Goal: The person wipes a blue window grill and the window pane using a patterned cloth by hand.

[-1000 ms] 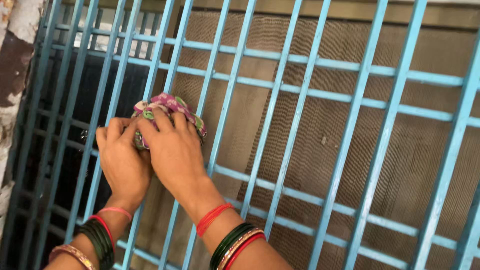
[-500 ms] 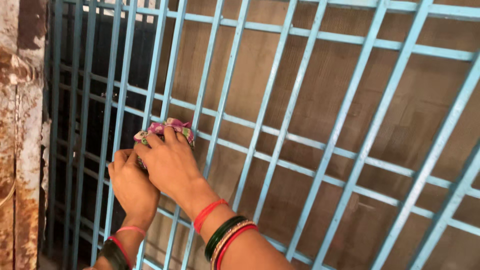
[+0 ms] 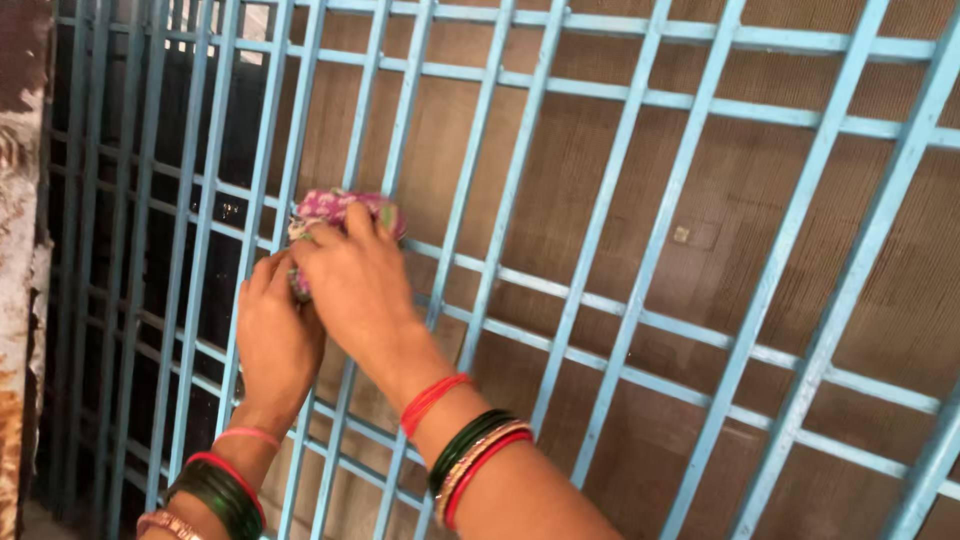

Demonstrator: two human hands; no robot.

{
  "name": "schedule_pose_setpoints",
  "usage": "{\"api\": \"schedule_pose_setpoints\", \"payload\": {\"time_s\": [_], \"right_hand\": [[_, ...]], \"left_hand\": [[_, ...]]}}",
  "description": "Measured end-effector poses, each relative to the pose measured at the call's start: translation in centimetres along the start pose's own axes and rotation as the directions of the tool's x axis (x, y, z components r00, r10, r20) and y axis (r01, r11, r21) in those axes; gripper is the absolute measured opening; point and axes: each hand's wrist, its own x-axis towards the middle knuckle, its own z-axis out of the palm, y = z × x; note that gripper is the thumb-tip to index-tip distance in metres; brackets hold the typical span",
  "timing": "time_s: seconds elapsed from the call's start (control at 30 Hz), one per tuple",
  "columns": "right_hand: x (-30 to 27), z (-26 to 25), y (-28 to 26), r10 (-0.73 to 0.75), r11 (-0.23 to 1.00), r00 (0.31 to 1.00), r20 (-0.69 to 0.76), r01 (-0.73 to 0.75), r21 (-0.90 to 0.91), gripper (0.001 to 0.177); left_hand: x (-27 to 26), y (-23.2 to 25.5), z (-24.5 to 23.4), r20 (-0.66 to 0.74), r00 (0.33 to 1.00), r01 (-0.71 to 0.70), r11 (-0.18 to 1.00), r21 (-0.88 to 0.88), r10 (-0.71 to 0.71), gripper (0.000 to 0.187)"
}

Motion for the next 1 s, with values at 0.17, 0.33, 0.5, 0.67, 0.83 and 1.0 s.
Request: {"api": "schedule_pose_setpoints", "payload": {"time_s": [0.17,0.33,0.5,0.67,0.83,1.0], "right_hand": [[-5.8,1.3,-4.1,0.069,0.992,0.977,0.203,-0.090,0.092,0.019],[-11.9,2.0,-8.1,0.040,0.979,0.955,0.293,-0.095,0.179,0.016],[-14.5,2.9,-9.8,-0.018,0.959,0.908,0.418,-0.103,0.265,0.017],[-10.3,1.1,-7.9,-0.025,0.955,0.981,0.195,-0.034,0.294,0.026],[-8.3,-1.3,-6.9,0.208,0.831,0.930,0.302,-0.331,0.447,0.034],[-9.0,-0.9,-7.3,0.283,0.798,0.911,0.299,-0.397,0.454,0.048]], "left_hand": [[-7.4,-2.0,-1.2,0.041,0.995,0.079,0.980,0.182,-0.087,0.040],[-15.0,-3.0,-3.6,0.108,0.982,0.102,0.922,0.372,-0.153,0.036],[-18.5,-4.6,-5.0,0.285,0.839,0.341,0.857,0.387,-0.463,0.029],[-15.0,-2.6,-4.9,0.288,0.665,0.735,0.673,-0.085,-0.690,0.050],[-10.3,-0.3,-3.3,0.475,0.498,0.788,0.149,-0.598,-0.725,0.046],[-10.2,-1.8,-0.7,0.264,0.734,0.621,0.460,-0.635,-0.626,0.049]]}}
